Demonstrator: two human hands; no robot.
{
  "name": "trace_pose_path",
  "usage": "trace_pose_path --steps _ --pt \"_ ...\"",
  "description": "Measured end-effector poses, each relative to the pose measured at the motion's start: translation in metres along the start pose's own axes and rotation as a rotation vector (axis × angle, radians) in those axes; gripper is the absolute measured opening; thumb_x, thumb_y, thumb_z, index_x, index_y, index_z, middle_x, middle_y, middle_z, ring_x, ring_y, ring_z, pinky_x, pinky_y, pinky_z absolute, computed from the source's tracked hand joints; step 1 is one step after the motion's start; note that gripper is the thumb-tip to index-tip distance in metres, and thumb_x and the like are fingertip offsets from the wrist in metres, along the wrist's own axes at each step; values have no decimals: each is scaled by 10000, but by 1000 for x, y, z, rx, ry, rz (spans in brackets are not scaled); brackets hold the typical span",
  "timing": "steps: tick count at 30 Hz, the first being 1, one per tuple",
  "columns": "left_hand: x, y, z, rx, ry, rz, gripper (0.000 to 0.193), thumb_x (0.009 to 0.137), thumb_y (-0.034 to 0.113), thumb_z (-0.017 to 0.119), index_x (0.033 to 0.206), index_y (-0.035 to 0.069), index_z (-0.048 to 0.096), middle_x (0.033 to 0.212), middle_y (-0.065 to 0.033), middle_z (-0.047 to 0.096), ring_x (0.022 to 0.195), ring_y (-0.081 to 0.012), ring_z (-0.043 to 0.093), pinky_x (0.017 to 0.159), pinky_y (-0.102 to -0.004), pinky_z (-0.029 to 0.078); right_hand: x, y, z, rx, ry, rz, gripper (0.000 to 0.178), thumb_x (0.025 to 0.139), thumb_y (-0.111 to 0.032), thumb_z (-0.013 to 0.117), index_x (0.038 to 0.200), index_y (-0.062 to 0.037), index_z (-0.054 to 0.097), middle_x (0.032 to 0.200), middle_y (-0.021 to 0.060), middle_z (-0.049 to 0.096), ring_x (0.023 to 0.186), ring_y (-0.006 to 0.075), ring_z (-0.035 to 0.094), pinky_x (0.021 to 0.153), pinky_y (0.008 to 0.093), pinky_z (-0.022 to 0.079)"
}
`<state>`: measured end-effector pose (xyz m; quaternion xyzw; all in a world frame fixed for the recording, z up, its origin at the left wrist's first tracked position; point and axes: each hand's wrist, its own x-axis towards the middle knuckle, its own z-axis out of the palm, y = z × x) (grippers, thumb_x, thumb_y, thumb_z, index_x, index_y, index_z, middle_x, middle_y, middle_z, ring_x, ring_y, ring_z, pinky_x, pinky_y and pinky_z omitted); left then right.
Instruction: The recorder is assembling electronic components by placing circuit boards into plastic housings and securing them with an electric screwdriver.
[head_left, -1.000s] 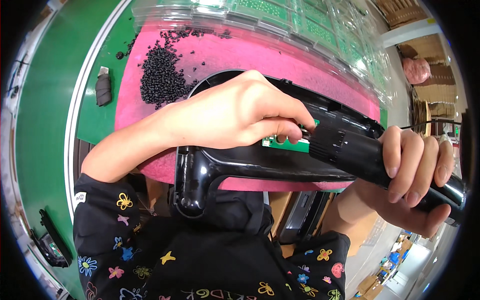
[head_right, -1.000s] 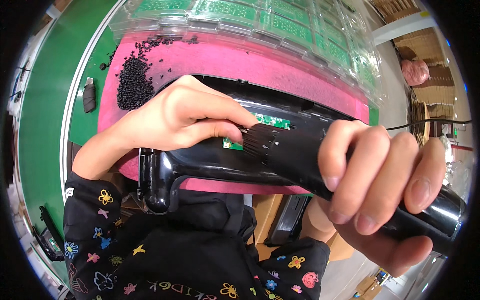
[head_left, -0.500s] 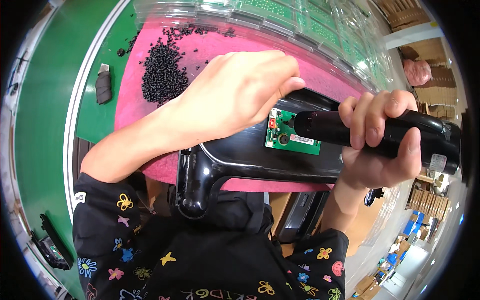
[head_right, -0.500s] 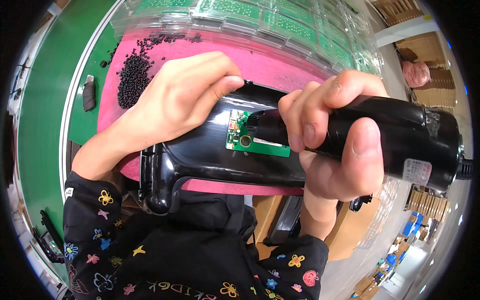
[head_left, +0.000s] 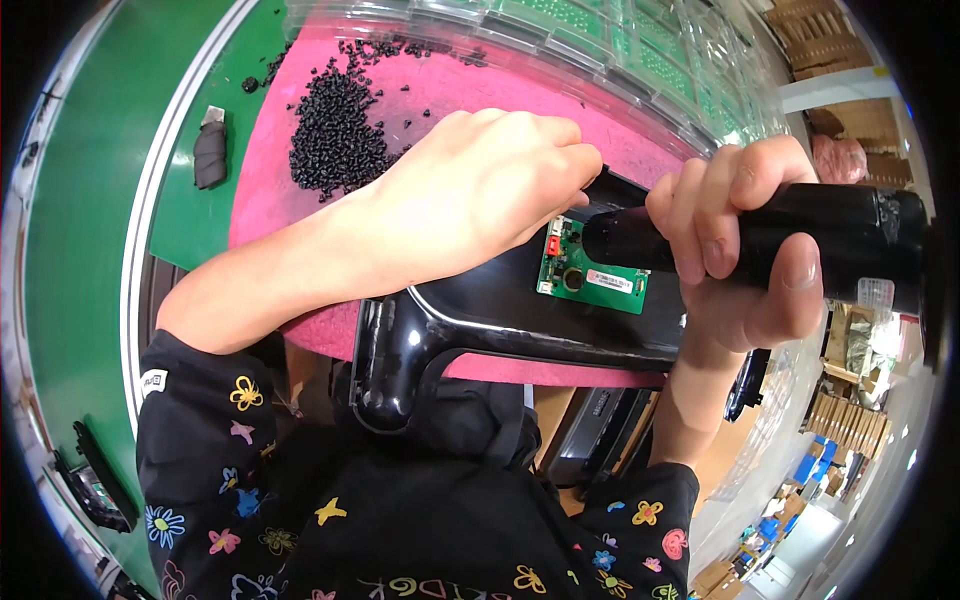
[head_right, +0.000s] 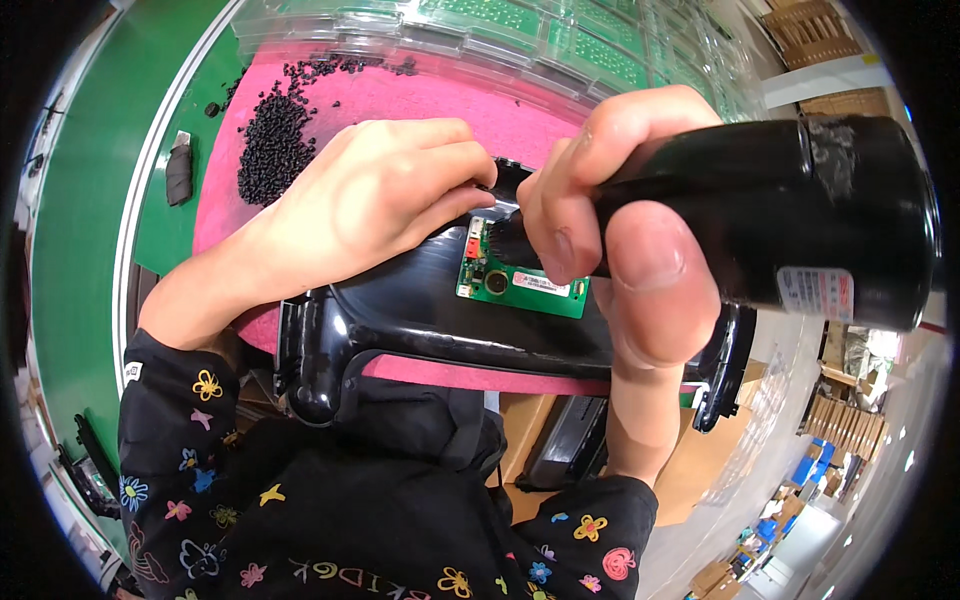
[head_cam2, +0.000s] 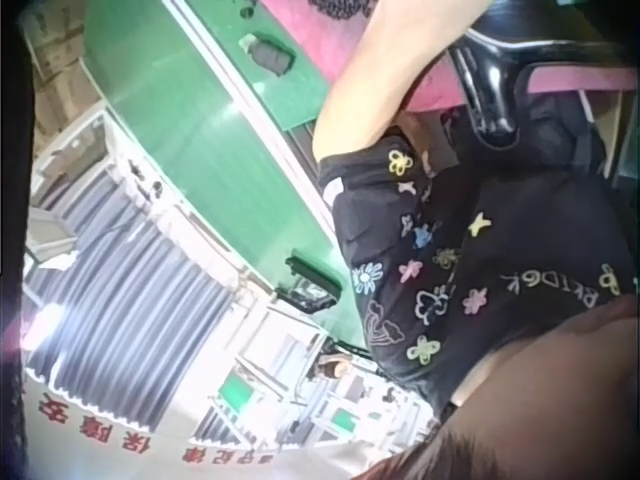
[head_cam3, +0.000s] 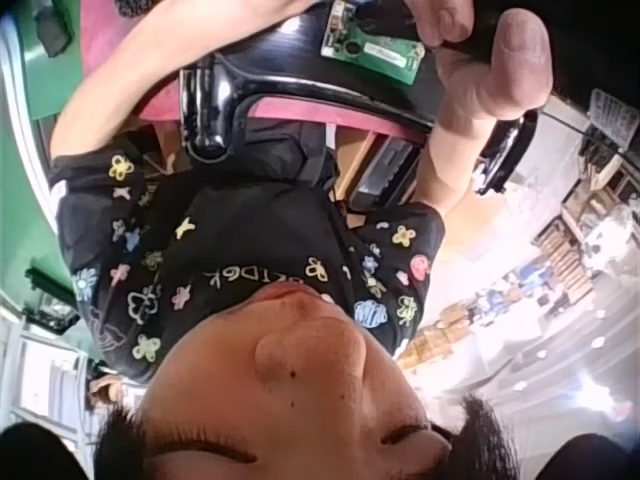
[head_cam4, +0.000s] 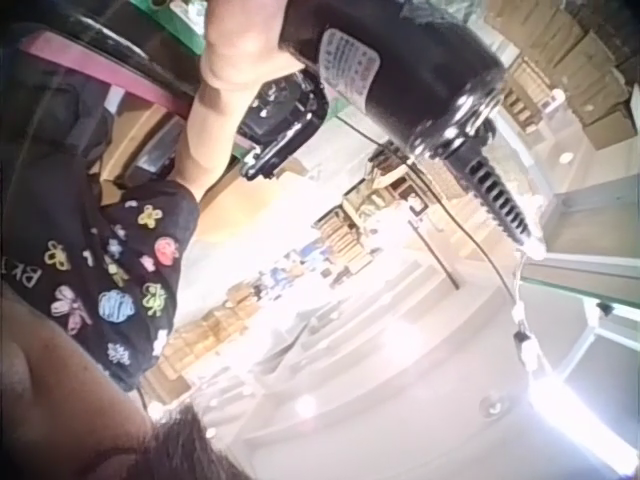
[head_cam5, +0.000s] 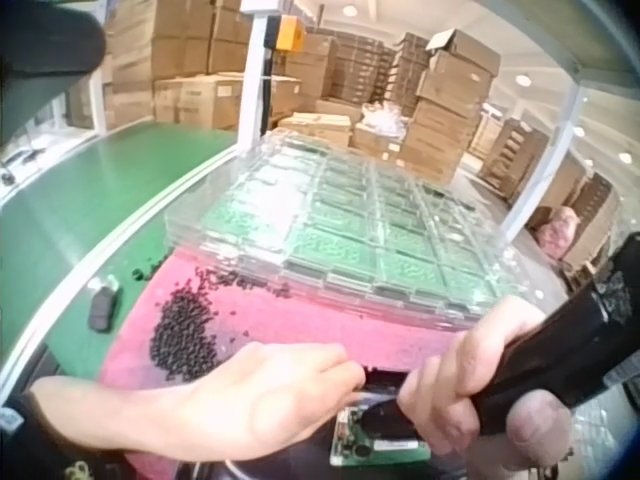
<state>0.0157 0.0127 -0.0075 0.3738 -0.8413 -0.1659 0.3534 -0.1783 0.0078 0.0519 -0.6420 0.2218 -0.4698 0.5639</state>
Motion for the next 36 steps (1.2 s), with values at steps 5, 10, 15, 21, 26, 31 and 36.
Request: trace_pose_path --steps 5,10,15,21,26,31,36 --pt "-1 -3 5 4 37 10 134 843 87 659 926 3 597 805 -138 588 753 -369 608 610 -436 477 8 6 -4 53 -155 -39 383 871 -417 623 1000 -77 505 632 -41 469 484 72 397 551 254 335" --pt "1 1 -1 22 -8 -13 126 843 92 658 917 5 605 795 -137 589 740 -372 608 607 -440 478 15 11 -5 49 -163 -47 359 879 -404 608 984 -74 512 624 -42 460 474 66 386 538 245 328" --pt "0 -4 0 7 -57 24 151 819 141 683 885 17 627 797 -125 597 763 -362 614 619 -444 484 8 9 -6 97 -69 -33 378 881 -426 573 979 -64 524 628 -37 464 482 86 388 556 266 334" --pt "-1 -8 7 -10 -74 200 175 791 117 716 912 18 638 805 -108 613 764 -316 631 608 -416 492 -7 -19 -12 156 -38 -211 381 889 -447 571 1018 -89 550 674 -55 510 537 74 434 620 279 338" --pt "8 -5 5 -158 41 313 157 812 92 710 906 2 623 777 -101 603 738 -297 624 610 -391 502 -19 -44 -9 246 86 -334 358 821 -394 664 957 -93 525 669 -55 519 549 65 452 650 259 332" --pt "9 -4 5 -265 10 320 146 802 47 713 906 -1 622 770 -107 603 733 -305 624 616 -390 498 -29 -48 -4 277 191 -421 351 759 -360 692 919 -107 508 610 -67 499 491 55 447 619 238 345" --pt "8 -5 6 -361 -44 276 113 806 26 701 887 -4 629 768 -116 610 734 -314 629 617 -389 499 -29 -47 -1 261 144 -427 354 761 -359 695 925 -110 504 612 -69 513 497 47 472 615 230 355"
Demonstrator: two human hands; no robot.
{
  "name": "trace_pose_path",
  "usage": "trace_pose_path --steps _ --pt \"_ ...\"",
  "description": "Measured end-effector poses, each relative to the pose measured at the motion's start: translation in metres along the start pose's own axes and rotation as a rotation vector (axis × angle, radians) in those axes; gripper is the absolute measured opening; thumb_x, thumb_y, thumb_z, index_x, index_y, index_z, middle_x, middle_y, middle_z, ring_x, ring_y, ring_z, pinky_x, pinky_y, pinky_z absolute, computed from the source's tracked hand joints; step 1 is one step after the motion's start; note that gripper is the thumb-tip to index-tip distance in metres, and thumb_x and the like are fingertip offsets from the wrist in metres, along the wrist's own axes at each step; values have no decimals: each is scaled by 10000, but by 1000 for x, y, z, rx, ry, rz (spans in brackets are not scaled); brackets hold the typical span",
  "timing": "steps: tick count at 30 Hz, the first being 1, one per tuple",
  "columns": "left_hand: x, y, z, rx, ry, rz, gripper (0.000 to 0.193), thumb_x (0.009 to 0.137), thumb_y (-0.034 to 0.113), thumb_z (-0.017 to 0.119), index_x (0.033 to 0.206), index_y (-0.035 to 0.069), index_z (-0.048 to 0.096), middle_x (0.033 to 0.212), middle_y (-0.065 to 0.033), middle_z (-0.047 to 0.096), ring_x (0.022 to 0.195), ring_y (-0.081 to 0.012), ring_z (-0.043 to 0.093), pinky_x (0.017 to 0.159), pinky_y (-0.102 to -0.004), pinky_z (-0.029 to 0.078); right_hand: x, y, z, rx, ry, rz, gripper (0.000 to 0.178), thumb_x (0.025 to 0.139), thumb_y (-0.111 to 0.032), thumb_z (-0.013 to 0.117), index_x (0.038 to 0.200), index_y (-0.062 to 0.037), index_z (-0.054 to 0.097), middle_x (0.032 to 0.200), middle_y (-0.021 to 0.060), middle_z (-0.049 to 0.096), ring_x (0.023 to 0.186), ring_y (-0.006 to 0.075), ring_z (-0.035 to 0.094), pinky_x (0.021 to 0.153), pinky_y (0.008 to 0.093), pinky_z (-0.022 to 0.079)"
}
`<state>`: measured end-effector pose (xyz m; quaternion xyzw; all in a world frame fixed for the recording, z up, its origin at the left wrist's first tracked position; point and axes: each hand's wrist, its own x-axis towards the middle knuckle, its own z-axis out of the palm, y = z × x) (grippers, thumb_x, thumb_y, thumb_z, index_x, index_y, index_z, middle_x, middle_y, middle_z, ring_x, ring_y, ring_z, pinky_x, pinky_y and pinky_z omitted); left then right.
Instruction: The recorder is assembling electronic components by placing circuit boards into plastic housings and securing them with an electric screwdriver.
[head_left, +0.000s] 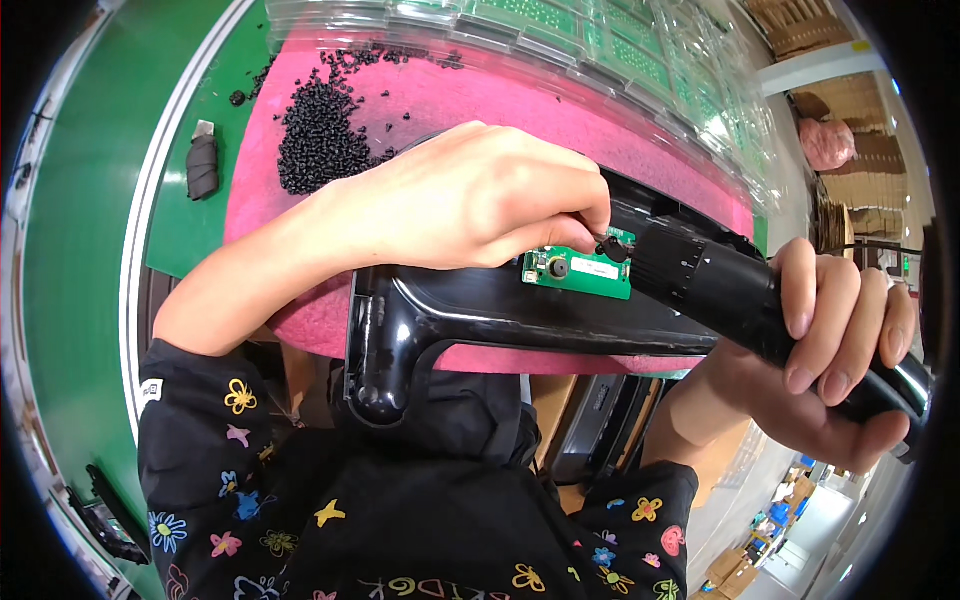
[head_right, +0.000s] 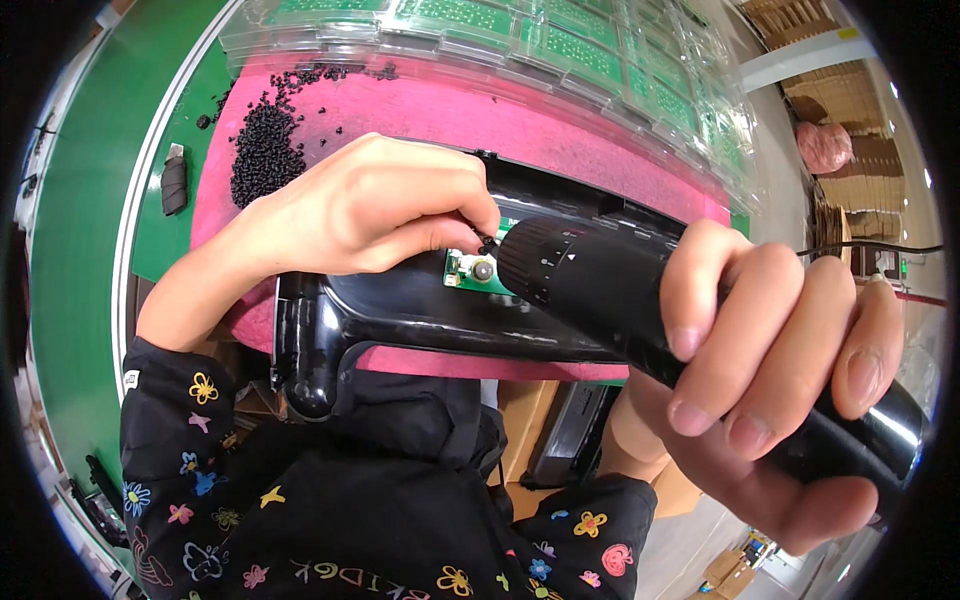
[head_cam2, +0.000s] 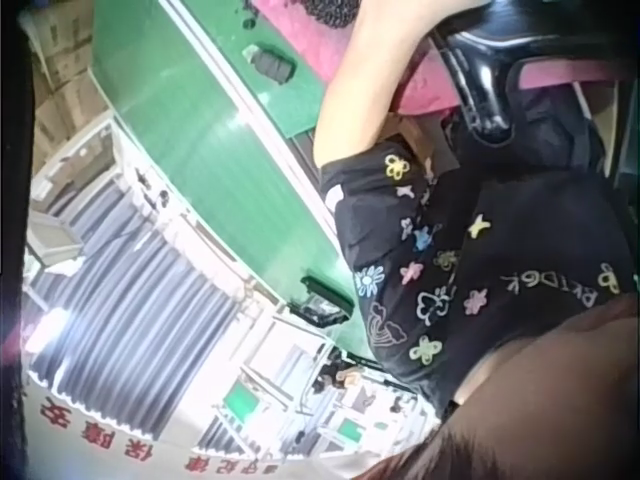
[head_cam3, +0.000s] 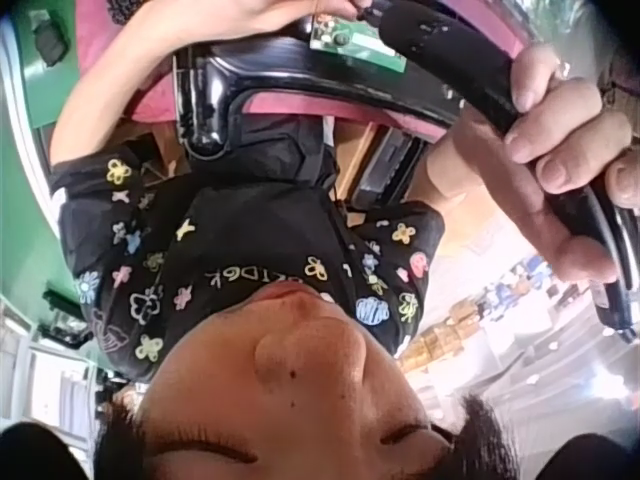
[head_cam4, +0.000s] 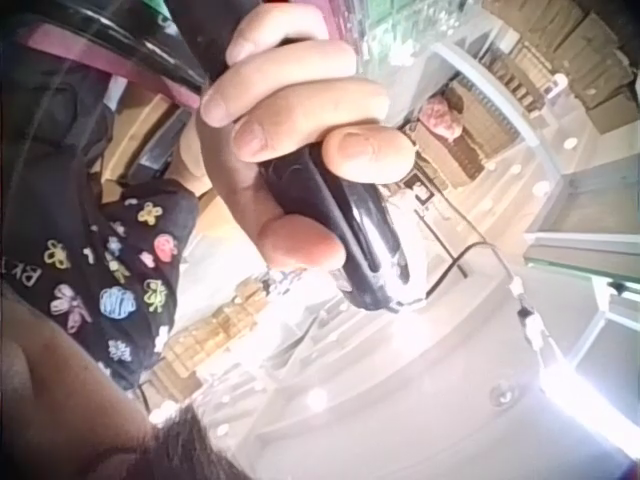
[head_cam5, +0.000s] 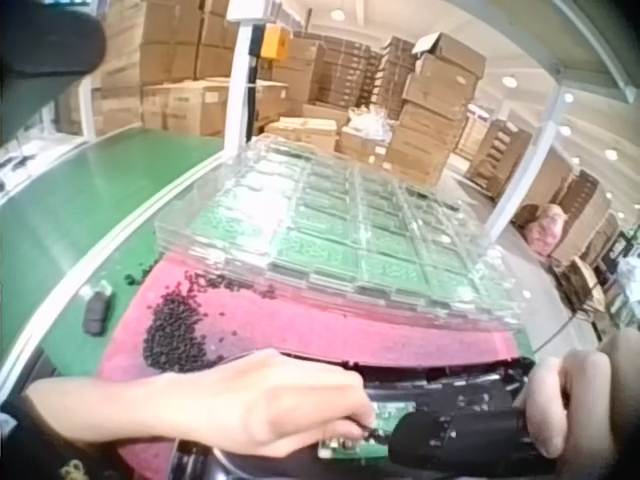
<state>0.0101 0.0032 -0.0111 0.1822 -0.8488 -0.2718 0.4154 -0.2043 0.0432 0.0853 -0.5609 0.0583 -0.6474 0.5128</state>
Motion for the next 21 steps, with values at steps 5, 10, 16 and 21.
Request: trace_pose_path --steps 5,10,16,21 --pt "-1 -1 -1 -155 -2 -33 97 814 4 684 879 -15 615 758 -130 616 720 -323 631 628 -388 503 1 6 0 -63 -177 228 391 821 -399 689 970 -104 482 653 -56 545 516 67 509 609 244 390" --pt "-1 1 -1 115 63 -99 115 883 103 640 853 -1 600 719 -128 590 673 -340 600 588 -387 478 -13 23 -2 -166 -232 313 411 844 -430 676 964 -94 471 650 -38 538 491 84 507 565 253 398" --pt "-1 9 -7 228 33 -214 221 922 175 612 798 9 537 683 -139 505 652 -370 545 561 -426 425 -16 34 -2 -164 -205 304 420 840 -438 694 951 -101 469 630 -47 532 468 77 499 534 249 392" --pt "-3 4 1 236 89 -141 168 917 175 612 856 24 568 749 -127 549 695 -355 574 568 -423 444 -12 46 -4 -60 -312 306 430 834 -433 726 952 -105 473 624 -58 536 467 70 507 523 231 378"
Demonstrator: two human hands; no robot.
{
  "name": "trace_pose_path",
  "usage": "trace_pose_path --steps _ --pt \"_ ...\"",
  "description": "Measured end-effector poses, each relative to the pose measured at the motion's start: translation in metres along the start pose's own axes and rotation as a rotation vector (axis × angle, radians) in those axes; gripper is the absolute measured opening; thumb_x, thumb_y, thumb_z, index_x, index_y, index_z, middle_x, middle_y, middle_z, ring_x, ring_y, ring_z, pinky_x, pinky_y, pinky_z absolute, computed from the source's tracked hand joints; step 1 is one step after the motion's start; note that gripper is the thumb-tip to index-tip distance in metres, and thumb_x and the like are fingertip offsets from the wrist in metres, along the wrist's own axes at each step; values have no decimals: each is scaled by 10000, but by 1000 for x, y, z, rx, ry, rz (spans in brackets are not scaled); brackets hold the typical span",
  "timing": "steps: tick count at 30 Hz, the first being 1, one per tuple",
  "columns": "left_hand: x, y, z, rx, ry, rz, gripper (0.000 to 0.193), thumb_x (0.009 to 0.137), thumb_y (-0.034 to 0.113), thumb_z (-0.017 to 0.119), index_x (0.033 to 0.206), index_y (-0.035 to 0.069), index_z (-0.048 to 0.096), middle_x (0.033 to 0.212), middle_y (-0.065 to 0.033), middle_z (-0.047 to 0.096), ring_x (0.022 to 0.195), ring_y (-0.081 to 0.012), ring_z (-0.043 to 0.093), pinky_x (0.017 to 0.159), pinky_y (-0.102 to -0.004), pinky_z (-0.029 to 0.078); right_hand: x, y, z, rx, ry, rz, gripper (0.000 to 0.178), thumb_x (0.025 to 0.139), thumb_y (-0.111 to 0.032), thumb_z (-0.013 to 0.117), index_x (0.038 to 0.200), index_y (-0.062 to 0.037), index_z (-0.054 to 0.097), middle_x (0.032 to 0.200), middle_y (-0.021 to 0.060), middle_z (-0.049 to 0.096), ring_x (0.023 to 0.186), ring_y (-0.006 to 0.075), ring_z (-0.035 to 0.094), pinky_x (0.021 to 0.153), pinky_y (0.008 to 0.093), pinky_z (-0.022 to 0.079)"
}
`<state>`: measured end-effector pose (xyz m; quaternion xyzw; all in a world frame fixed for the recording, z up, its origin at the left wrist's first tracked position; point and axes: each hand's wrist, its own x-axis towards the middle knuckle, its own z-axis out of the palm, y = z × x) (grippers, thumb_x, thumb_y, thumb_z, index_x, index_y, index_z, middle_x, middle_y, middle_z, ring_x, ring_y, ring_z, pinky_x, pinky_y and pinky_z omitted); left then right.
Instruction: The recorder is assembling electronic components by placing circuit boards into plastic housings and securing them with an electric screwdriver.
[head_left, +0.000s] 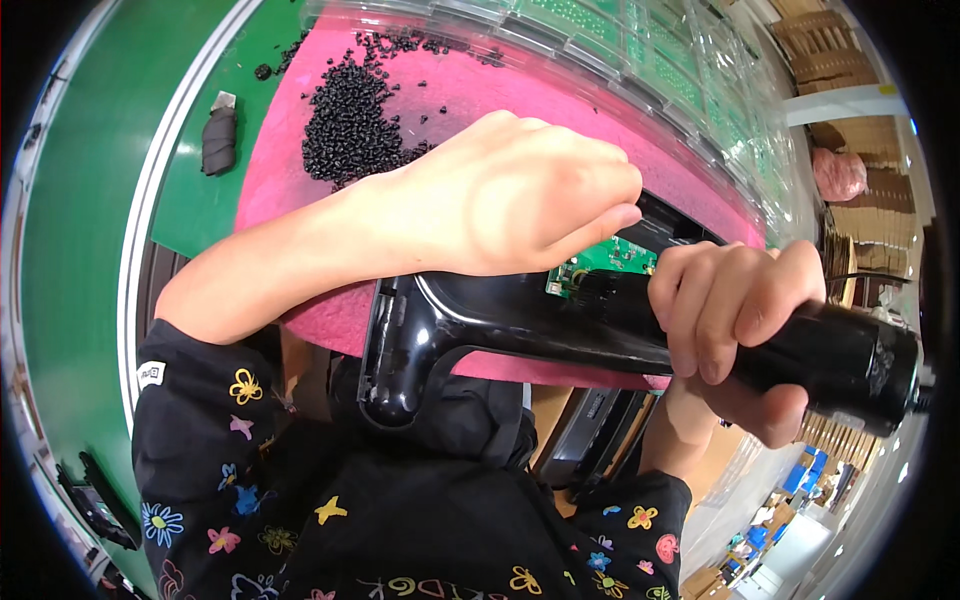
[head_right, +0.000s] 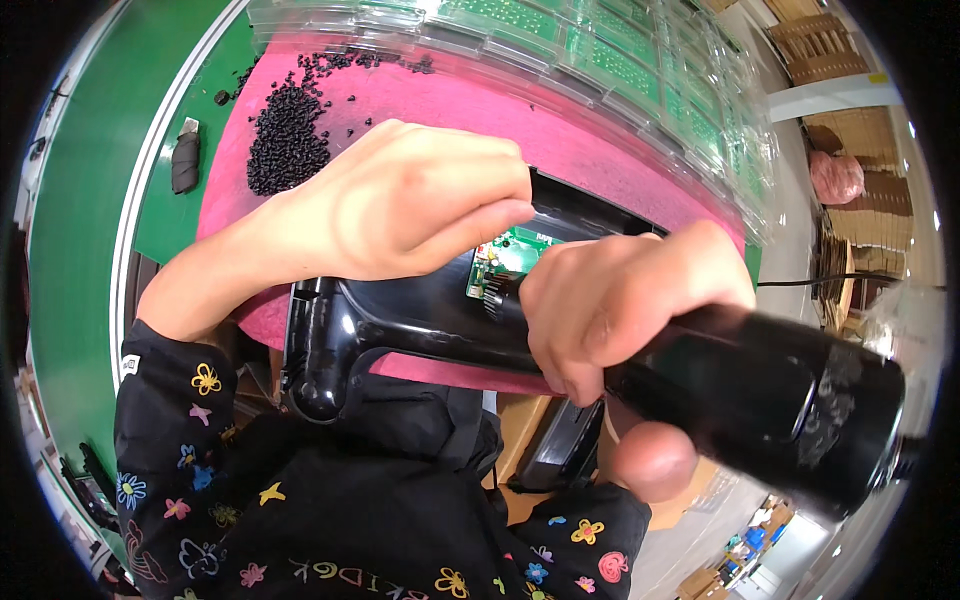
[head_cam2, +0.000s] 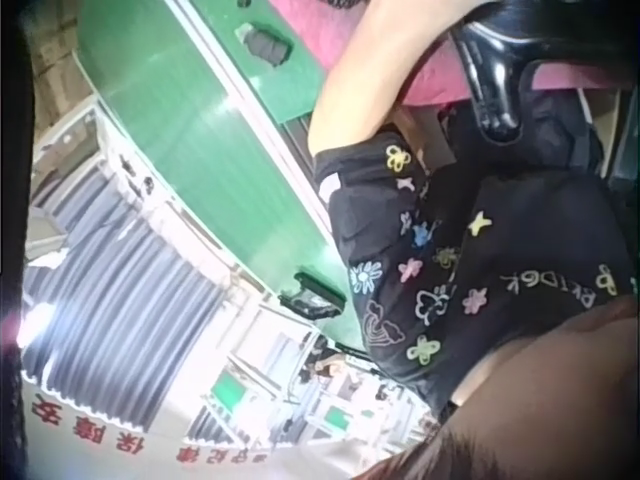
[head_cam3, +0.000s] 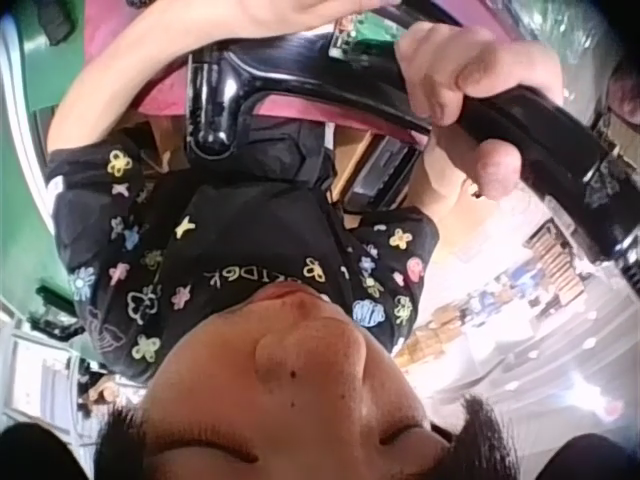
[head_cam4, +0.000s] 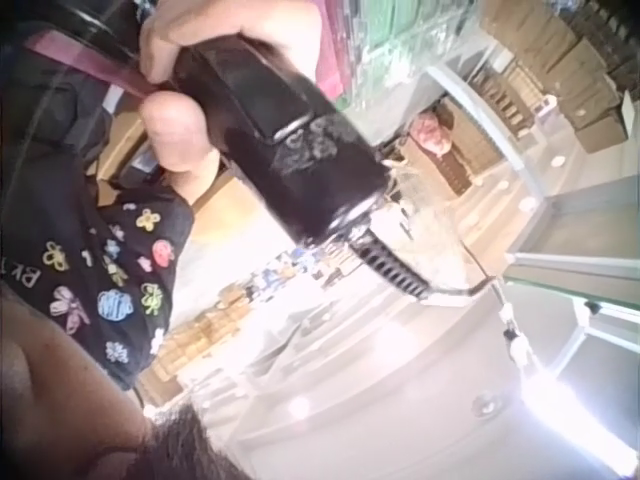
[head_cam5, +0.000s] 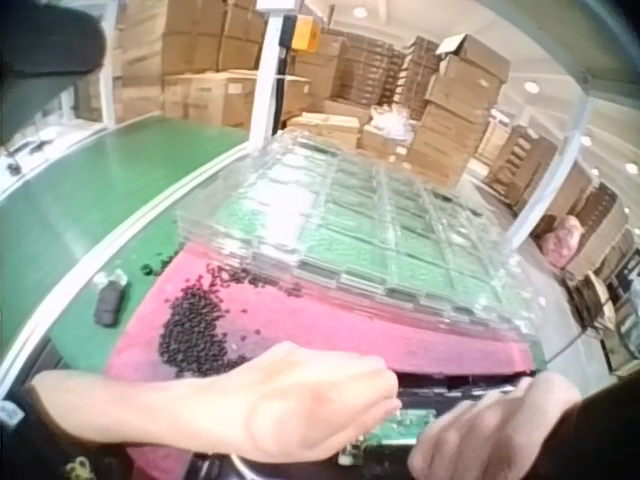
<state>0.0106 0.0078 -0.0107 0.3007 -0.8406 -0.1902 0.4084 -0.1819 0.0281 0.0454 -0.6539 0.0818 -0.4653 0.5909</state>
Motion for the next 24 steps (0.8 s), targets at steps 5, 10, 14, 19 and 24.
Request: trace_pose_path --steps 5,10,14,19,24 --pt "-2 -4 0 32 -48 63 145 873 165 650 869 33 591 773 -110 573 719 -341 595 587 -422 467 6 0 -1 18 -32 99 425 838 -420 736 950 -104 475 631 -57 542 471 67 504 522 227 374" --pt "-5 -5 -3 32 -69 56 179 782 156 712 852 40 595 780 -98 582 757 -336 604 602 -432 469 7 1 9 -41 -66 108 451 831 -427 752 961 -94 477 632 -47 537 484 79 493 536 247 378" --pt "-2 -3 -5 21 -109 42 199 757 161 724 852 41 596 783 -95 584 771 -336 606 607 -439 469 4 -4 8 -44 -20 102 463 825 -442 736 967 -84 478 638 -41 532 487 88 490 552 254 378" --pt "-7 -6 -6 21 -257 73 195 745 161 730 837 36 611 783 -94 608 782 -322 625 621 -424 494 -5 -8 14 -127 129 36 458 827 -473 693 992 -96 490 644 -41 527 492 93 488 572 277 385" --pt "-5 -5 -2 -40 -249 179 179 784 164 716 852 28 622 790 -93 626 759 -319 632 605 -415 503 -8 -33 8 -69 136 -165 439 848 -448 693 1048 -96 526 709 -42 547 560 73 503 663 255 372"
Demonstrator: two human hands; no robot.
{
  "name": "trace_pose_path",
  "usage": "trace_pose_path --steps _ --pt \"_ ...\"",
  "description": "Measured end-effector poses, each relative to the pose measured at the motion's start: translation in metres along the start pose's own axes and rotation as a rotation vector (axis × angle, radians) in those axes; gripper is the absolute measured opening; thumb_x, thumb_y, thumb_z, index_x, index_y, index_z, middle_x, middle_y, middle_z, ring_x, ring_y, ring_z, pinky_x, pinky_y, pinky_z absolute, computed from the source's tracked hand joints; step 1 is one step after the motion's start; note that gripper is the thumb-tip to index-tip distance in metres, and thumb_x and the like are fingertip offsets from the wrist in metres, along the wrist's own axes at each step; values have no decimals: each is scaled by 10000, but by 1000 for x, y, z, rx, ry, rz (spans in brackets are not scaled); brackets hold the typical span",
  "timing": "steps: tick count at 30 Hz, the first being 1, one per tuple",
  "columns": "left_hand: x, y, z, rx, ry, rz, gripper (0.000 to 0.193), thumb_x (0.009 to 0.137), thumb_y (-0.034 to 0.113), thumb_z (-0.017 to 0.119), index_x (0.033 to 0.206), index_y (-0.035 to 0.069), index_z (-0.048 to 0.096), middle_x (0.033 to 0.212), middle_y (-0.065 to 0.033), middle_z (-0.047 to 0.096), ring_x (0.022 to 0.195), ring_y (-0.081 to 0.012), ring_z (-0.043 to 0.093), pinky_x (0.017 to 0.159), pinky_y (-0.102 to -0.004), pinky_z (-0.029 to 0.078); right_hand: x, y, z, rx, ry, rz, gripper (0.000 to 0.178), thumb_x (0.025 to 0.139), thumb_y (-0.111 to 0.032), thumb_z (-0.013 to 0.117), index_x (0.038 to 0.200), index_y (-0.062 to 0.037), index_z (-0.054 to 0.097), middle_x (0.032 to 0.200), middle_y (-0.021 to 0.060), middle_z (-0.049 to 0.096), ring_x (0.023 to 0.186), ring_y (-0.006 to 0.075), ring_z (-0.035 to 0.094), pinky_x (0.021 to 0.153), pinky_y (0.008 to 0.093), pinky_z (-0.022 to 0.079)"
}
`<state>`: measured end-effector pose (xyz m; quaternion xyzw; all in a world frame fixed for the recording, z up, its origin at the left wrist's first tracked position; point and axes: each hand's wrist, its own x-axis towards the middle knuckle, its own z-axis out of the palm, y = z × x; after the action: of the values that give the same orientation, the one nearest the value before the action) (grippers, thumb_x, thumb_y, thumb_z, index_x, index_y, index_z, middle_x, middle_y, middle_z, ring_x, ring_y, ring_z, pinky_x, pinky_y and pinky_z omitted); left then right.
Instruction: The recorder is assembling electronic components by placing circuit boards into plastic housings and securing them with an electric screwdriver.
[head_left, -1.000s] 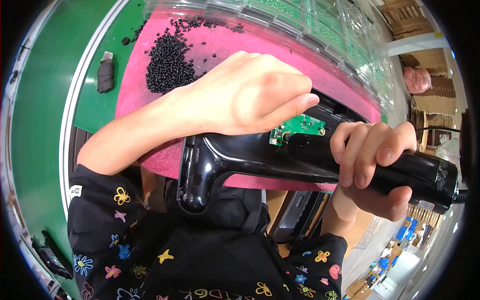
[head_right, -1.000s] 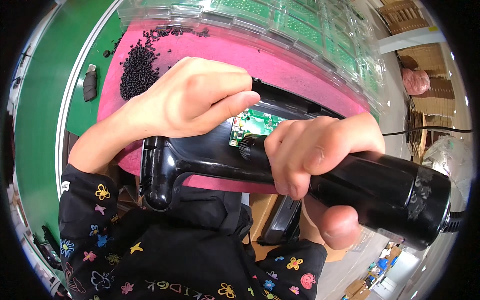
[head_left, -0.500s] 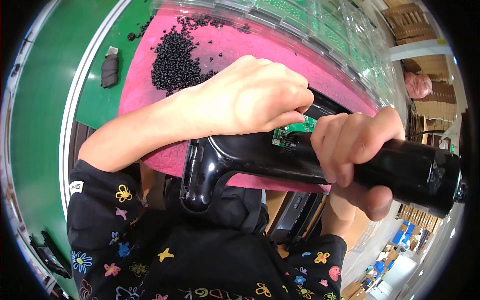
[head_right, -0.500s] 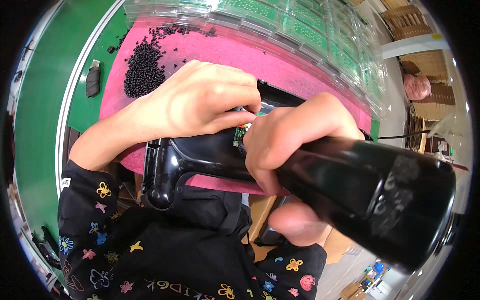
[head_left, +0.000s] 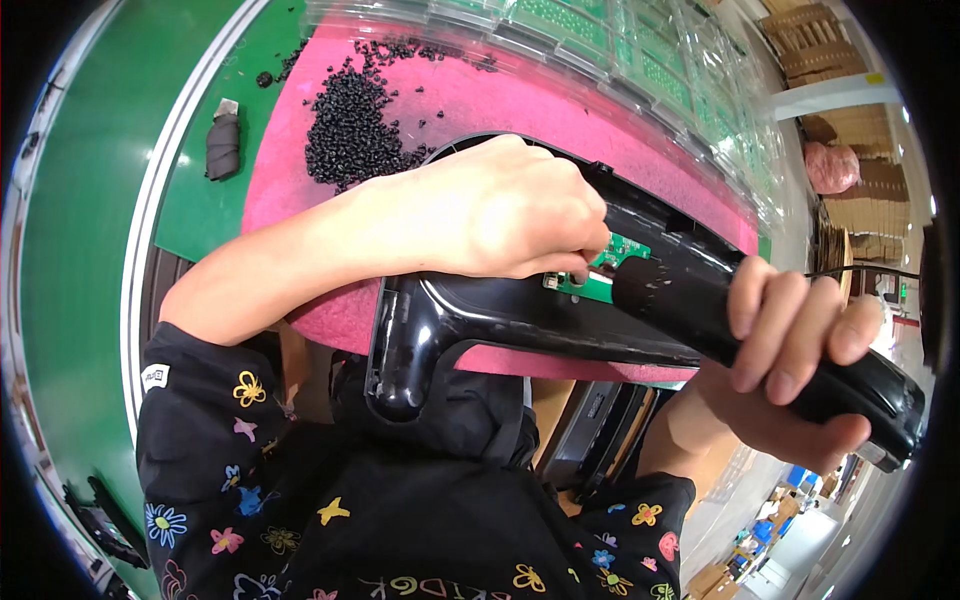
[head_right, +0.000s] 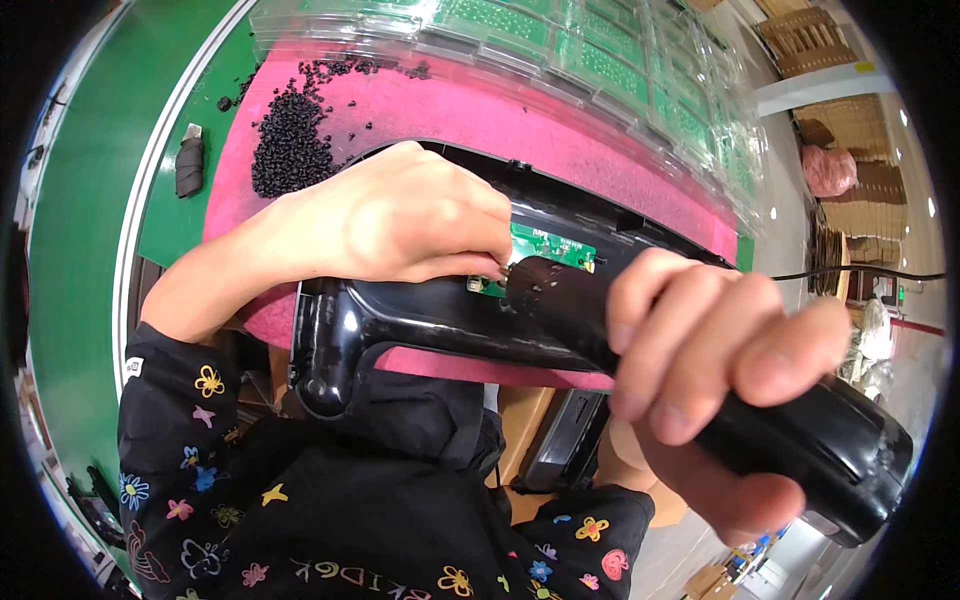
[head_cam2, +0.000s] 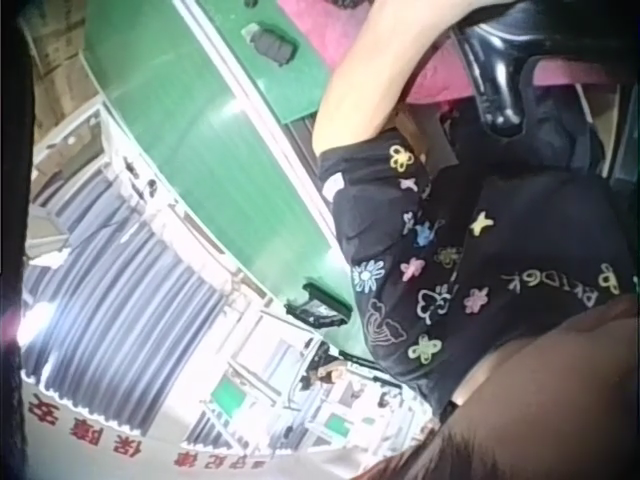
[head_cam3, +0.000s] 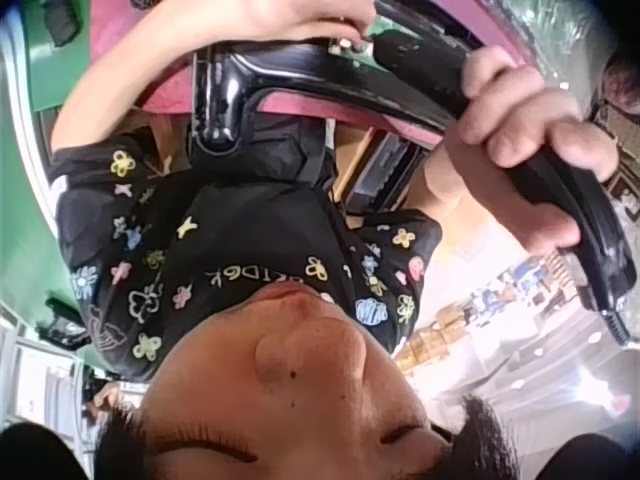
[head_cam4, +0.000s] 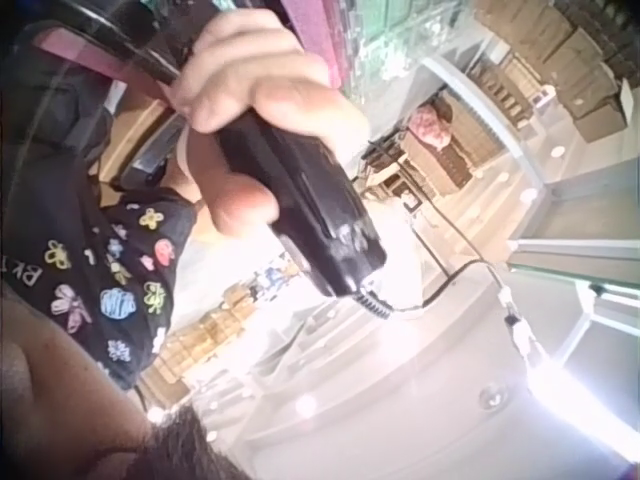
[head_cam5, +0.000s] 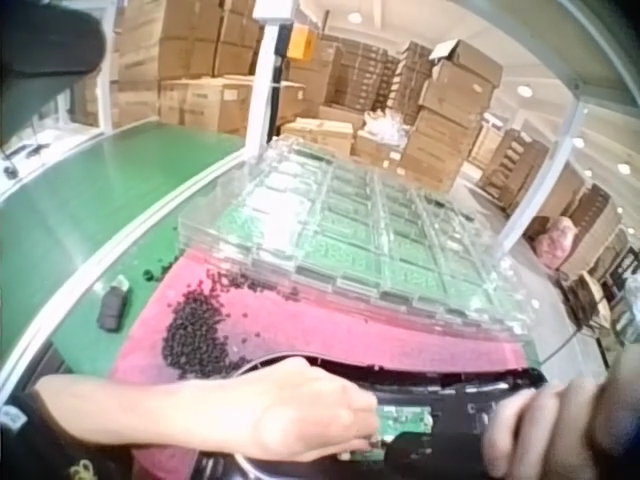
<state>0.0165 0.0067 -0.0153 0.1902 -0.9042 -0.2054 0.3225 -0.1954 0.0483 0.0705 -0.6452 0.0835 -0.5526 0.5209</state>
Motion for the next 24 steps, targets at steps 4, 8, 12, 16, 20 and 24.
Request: trace_pose_path --steps 4,8,12,16,20,24 --pt "3 1 1 -108 95 54 167 803 130 713 860 10 611 775 -99 618 721 -319 629 587 -401 500 1 -9 -4 23 24 -10 419 846 -417 697 1035 -85 524 711 -41 535 578 71 492 694 257 365" --pt "6 0 0 -268 71 28 163 798 84 722 895 5 617 784 -96 635 695 -293 645 589 -368 503 -3 -9 0 105 101 -57 405 842 -403 695 1020 -84 520 701 -43 527 575 73 490 694 253 367" --pt "11 10 -10 -336 -62 -209 353 730 156 792 1006 18 620 921 -90 643 817 -236 650 696 -350 518 -9 -13 0 50 217 -81 394 848 -423 659 1007 -89 523 686 -45 519 547 73 472 663 255 360" --pt "8 9 -12 -120 56 -209 624 686 234 802 1162 13 465 1162 -106 529 1078 -284 510 935 -385 427 -18 -19 -20 -219 225 51 398 858 -450 613 1000 -86 537 662 -36 505 509 81 444 594 279 338" --pt "10 5 -12 -5 162 -102 214 763 73 450 933 40 325 1141 -168 454 971 -255 407 967 -353 339 -29 -18 -39 -223 246 101 385 880 -415 604 1012 -60 536 668 -7 501 522 107 447 591 291 343" --pt "12 12 -11 -15 271 -172 256 738 -108 375 946 36 342 1119 -165 458 931 -235 428 914 -319 366 -33 -17 -47 -251 271 156 420 878 -428 619 1024 -56 491 670 12 510 538 140 490 579 304 378"
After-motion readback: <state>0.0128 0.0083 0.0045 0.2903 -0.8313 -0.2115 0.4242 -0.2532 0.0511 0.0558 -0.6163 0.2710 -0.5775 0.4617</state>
